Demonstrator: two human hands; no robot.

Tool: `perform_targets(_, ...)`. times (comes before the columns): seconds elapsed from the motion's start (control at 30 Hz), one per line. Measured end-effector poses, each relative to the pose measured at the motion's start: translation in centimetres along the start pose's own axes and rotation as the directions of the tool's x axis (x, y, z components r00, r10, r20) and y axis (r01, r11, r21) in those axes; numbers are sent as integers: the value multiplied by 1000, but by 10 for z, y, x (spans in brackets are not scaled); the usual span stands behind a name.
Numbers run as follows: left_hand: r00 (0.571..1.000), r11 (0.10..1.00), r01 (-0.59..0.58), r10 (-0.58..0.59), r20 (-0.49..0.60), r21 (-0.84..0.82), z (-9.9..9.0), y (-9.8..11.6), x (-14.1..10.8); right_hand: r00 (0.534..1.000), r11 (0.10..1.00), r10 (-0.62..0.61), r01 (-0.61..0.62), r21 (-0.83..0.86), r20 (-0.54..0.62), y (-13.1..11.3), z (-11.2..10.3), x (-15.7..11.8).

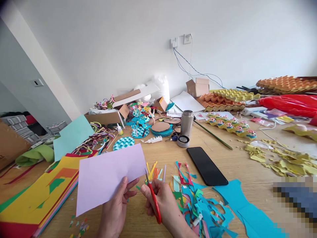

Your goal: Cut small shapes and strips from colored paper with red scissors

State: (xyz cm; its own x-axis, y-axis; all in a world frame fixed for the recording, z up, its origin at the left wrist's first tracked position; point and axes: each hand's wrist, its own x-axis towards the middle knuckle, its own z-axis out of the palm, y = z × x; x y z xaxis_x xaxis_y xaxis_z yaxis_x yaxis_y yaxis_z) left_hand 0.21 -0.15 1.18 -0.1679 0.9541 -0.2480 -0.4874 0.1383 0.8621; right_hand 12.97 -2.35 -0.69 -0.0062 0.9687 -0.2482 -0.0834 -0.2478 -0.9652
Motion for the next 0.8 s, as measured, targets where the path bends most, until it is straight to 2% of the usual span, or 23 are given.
perform_targets(0.6,999,998,8,-10,41,55,-2,0,-1,1000,1000,-2,2,27,-14,-3,0,1)
perform_targets(0.8,1000,999,7,-8,25,38,-1,0,-2,1000,999,6,-5,37,-18,-2,1,0)
